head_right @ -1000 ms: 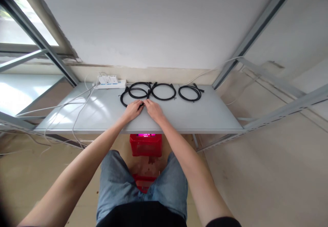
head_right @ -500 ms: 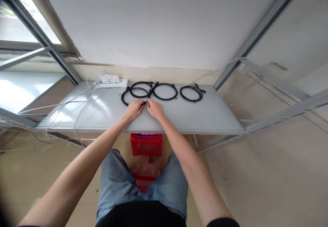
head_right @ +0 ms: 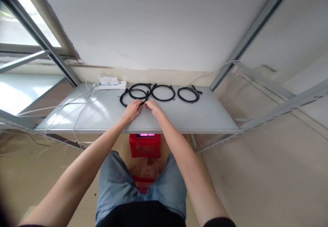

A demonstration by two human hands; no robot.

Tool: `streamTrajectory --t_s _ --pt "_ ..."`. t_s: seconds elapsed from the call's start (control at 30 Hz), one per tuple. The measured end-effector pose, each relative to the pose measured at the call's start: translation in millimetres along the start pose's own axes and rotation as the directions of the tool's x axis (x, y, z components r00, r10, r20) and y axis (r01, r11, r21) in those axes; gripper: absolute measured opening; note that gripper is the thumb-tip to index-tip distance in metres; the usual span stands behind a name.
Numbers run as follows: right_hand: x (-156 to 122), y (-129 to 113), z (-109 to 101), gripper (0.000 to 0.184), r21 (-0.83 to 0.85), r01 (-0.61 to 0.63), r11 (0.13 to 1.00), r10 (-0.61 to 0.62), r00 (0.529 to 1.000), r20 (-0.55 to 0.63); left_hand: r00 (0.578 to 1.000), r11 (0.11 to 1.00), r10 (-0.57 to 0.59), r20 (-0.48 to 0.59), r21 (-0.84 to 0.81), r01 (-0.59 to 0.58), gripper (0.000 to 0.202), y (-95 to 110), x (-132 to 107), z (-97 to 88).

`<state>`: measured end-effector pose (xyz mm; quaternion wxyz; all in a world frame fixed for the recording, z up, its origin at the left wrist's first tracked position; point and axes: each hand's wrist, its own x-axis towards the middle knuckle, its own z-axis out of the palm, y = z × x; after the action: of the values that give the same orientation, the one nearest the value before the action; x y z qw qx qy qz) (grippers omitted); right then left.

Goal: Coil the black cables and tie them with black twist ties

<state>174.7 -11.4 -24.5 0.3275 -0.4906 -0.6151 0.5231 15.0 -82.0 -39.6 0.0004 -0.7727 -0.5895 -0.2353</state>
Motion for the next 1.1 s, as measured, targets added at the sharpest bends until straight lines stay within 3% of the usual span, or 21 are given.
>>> streamTrajectory --t_s 0.33,0.7,1.1 --pt "-5.4 23.4 -4.4 0.012 -0.016 0.184 0.983 -0.185 0.982 -0.028 1.000 1.000 -0.010 0.017 -0.003 0.010 0.032 0.3 0.9 -0.1" --pt "-10.3 37.8 0.1 0.005 0.063 0.410 0.910 -0.391 0.899 -0.198 0.991 0.999 -0.049 0.122 0.015 0.047 0.034 9.8 -0.6 -8.7" --pt "-13.8 33.5 0.0 0.004 -0.003 0.399 0.917 -0.397 0.909 -0.125 0.990 0.998 -0.037 0.135 0.046 0.031 0.036 10.2 -3.1 -11.8"
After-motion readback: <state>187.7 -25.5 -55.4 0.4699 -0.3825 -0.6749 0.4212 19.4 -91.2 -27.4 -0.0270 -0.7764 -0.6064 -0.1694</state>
